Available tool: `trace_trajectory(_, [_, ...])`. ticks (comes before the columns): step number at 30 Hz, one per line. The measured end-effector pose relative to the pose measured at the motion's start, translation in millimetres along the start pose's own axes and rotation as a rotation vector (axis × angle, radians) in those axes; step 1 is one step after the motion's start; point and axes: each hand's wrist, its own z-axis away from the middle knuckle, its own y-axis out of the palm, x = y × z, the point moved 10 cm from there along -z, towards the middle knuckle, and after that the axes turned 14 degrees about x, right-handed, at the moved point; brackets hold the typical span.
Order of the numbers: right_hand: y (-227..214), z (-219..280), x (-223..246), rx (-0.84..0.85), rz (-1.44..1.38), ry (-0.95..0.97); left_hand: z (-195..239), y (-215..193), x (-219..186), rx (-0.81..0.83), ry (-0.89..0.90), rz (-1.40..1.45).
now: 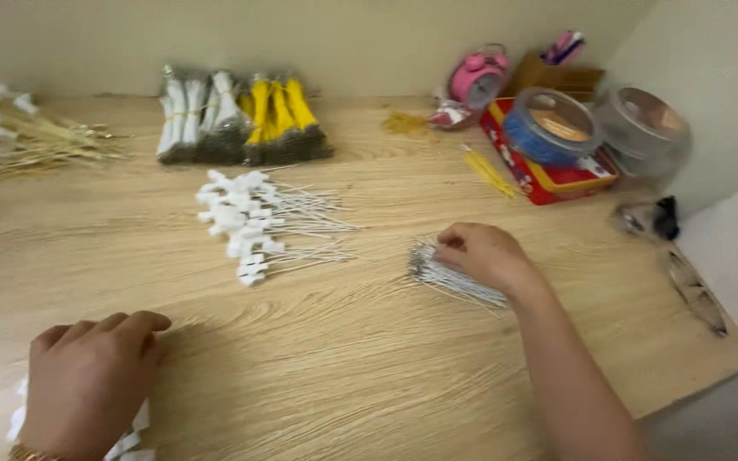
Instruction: Assembling small white plastic connectors onto thin metal wires at a workspace.
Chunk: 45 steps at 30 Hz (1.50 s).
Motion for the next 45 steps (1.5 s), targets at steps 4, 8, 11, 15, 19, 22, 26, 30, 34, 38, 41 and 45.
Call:
trace_trajectory(4, [4.4,17.6,8.7,0.085,-0.094,0.070,15.7,-38.6,-13.8,-0.099,0.100,0.341])
trace_trajectory(8, [5.0,13.1,-1.9,0.088,-0.123,0.119,26.7,-48.8,-20.3,0.109,0.055,1.020])
trace_trajectory(11, [7.8,14.7,-2.4,0.116,-0.189,0.107,24.3,-45.5,-39.0,0.234,0.094,1.341])
trace_trajectory(15, [19.9,4.5,-2.4,0.247,-0.200,0.063,6.8,-36.2,-64.6,0.267,0.249,1.656])
trace_trajectory(19, [15.8,-2.4,-5.4,0.240,-0.157,0.002,-14.1,-11.0,-81.1,0.282,0.344,1.893])
trace_trajectory(22, [8.2,-2.0,-17.9,0.202,-0.179,0.079,-20.2,-2.0,-96.8,0.408,0.445,2.053])
trace_trajectory(26, [-8.3,-4.8,-24.4,0.059,-0.365,-0.065,-8.7,-5.4,-107.6,0.497,0.373,2.123])
trace_trajectory(30, [-8.4,-23.0,-38.5,0.008,-0.621,-0.168,-11.5,2.4,-111.0,0.517,0.358,2.098])
trace_trajectory(34, [-21.7,-10.4,-36.6,-0.036,-0.466,-0.022,-13.3,7.7,-110.0,0.530,0.339,2.101])
trace_trajectory(38, [-33.9,5.6,-29.2,-0.040,-0.370,0.065,-19.5,11.7,-103.1,0.463,0.331,2.128])
trace_trajectory(41, [-43.5,10.6,-29.3,-0.128,-0.426,-0.043,-16.8,5.9,-100.0,0.416,0.317,2.151])
trace_trajectory(45, [-55.6,31.7,12.1,-0.142,-0.354,-0.208,-16.7,-12.0,-90.1,0.290,0.336,2.185])
